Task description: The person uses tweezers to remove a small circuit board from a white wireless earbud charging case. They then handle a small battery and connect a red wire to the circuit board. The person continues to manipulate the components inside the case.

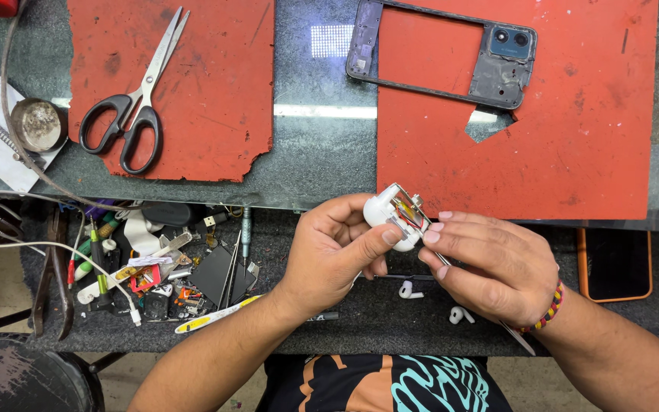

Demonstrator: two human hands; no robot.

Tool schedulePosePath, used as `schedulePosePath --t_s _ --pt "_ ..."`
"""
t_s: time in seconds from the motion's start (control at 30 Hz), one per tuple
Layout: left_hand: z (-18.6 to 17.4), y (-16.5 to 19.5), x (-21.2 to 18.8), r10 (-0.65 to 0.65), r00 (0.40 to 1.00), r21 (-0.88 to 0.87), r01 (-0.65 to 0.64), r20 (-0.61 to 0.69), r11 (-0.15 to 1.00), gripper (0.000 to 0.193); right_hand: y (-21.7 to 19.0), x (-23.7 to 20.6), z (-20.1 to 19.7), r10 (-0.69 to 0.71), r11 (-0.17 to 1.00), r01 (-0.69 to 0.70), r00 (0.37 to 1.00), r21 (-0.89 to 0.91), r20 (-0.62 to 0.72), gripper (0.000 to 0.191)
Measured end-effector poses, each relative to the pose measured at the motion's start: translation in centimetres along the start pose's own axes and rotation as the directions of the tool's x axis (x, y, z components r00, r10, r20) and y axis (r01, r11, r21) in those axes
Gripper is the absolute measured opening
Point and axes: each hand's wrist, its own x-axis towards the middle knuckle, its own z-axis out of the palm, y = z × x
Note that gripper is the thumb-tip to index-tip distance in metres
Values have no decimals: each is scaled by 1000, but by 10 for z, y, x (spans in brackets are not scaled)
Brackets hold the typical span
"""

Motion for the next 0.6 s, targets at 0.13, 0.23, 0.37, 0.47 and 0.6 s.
schedulePosePath --t_s 0.13,0.23,0.37,0.47,0.6 --pt "0 0 0 -6 1000 -2 6 -1 1000 38 0 -1 -1 4 1000 -4 1000 12 4 30" --pt "0 1 0 1 1000 3 -1 9 1000 37 -1 -1 -1 26 1000 -26 1000 11 -1 31" --pt "0 1 -2 23 999 0 -23 28 1000 37 -2 0 1 41 999 -41 999 8 -5 31" --pt "0 2 -2 19 1000 12 -19 22 1000 37 -1 0 1 47 999 -47 999 12 -8 31" --pt "1 3 -4 19 1000 24 -20 19 1000 37 -1 -1 1 54 998 -54 998 18 -13 32"
